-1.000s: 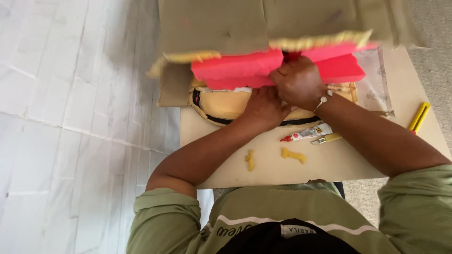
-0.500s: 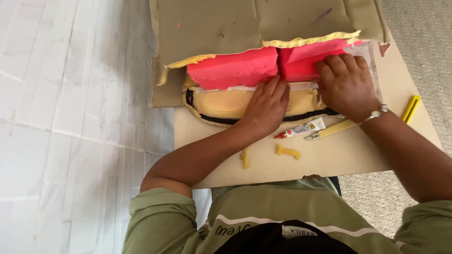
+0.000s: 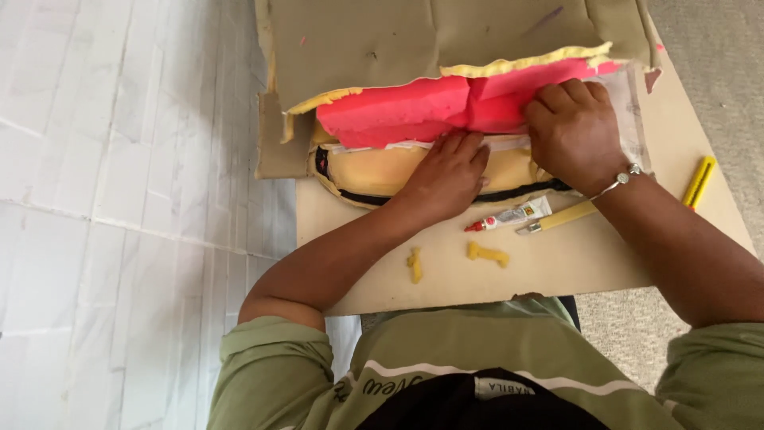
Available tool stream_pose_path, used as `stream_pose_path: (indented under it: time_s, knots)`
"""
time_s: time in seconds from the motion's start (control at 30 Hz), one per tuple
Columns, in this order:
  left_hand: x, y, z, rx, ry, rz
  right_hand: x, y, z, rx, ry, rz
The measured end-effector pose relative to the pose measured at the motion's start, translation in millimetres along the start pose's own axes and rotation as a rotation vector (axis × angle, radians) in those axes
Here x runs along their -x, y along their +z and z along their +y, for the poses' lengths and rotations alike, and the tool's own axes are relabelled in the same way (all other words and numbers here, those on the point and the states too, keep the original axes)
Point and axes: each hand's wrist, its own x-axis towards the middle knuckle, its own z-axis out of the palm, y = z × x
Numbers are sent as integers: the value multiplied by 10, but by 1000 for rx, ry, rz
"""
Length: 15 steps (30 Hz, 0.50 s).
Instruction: Repairing a leather item by inserting foam padding and applying adhesive to seal the edges
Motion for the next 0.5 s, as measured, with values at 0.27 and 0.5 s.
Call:
stream_pose_path:
  time_s: [0.27, 0.5]
  knots:
    - [-101, -1179, -126, -333, 30, 396, -388, -477, -55, 66, -16, 170]
    - [-134, -975, -416, -379, -164, 295, -592, -313, -89, 181, 31, 261]
